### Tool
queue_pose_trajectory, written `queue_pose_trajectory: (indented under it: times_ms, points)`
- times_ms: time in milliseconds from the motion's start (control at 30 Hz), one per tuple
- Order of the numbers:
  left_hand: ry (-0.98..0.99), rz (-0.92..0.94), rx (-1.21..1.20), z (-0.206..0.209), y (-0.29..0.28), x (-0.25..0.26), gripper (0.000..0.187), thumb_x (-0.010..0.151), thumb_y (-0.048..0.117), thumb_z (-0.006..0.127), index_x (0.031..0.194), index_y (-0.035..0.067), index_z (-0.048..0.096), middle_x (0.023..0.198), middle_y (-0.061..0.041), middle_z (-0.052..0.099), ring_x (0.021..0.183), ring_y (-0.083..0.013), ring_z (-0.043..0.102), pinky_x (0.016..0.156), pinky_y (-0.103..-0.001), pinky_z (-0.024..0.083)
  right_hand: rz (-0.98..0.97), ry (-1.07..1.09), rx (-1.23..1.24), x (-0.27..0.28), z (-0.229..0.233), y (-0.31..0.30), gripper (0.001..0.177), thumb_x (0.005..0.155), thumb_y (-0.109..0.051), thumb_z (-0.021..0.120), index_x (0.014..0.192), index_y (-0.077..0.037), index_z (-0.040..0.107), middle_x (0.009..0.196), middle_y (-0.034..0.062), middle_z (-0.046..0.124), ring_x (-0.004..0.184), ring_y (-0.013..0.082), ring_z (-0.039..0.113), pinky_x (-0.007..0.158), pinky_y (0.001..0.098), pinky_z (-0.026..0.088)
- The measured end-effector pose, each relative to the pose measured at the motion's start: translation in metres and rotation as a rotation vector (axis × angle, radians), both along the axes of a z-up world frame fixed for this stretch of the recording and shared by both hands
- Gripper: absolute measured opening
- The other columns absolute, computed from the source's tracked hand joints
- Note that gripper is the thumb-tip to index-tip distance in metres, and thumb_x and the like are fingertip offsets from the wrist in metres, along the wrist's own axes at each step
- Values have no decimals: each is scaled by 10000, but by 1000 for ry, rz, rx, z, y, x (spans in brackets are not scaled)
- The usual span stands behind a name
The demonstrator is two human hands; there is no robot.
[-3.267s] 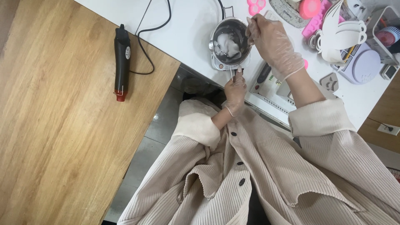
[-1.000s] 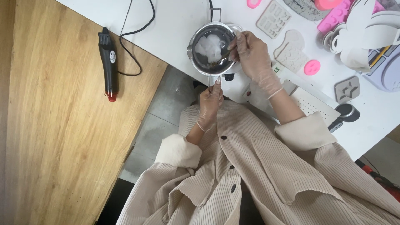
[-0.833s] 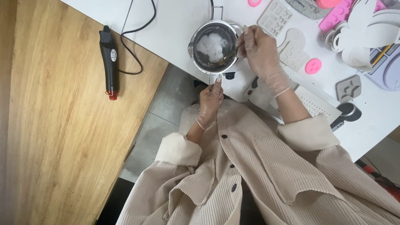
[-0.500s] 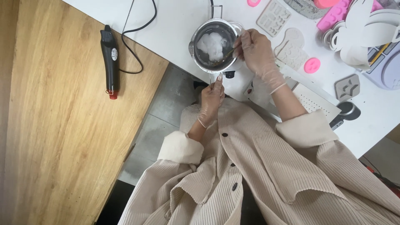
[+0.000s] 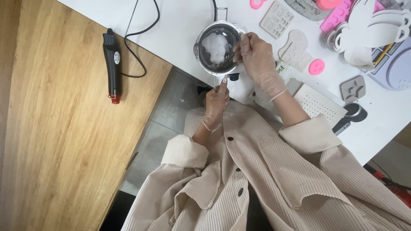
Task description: Stirring solid wax in a melting pot on a heating station to liquefy it for candle making.
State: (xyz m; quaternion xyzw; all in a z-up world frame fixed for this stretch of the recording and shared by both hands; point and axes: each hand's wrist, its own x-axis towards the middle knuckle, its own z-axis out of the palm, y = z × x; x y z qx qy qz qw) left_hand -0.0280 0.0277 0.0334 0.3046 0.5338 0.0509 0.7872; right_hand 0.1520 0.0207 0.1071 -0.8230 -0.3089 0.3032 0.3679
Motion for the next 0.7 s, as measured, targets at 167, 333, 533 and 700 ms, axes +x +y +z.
queue_pose_trajectory:
  times_ms: [167, 333, 533, 700]
  points:
    - [-7, -4, 3, 3, 0, -1, 484, 985, 460, 639, 632, 175, 469, 545, 70, 424, 430, -41, 336, 378, -238, 262, -56, 178, 71, 0, 6, -1, 485, 1113, -412, 421, 993, 13, 622, 751, 61, 719, 634, 127, 692, 626, 304, 592]
    - [-60, 2, 49, -14, -4, -2, 473, 977, 450, 650, 634, 180, 467, 543, 66, 423, 425, -46, 348, 372, -247, 288, 158, -227, 156, 12, 38, -9, 430, 1203, -310, 434, 1003, 27, 611, 798, 121, 697, 736, 218, 714, 723, 350, 576]
    - [-142, 93, 42, -19, -9, 0, 444, 988, 412, 663, 661, 180, 471, 585, 78, 422, 475, -36, 352, 420, -237, 292, 351, -354, 88, 4, 48, 1, 325, 1162, -213, 486, 999, 35, 618, 795, 161, 693, 719, 289, 689, 689, 413, 549]
    - [-258, 151, 44, -33, -10, 3, 442, 998, 388, 677, 674, 176, 464, 603, 83, 405, 496, -33, 341, 442, -239, 297, 271, -223, 48, 6, 52, 4, 339, 1161, -201, 458, 982, 33, 624, 792, 159, 693, 692, 273, 702, 696, 391, 570]
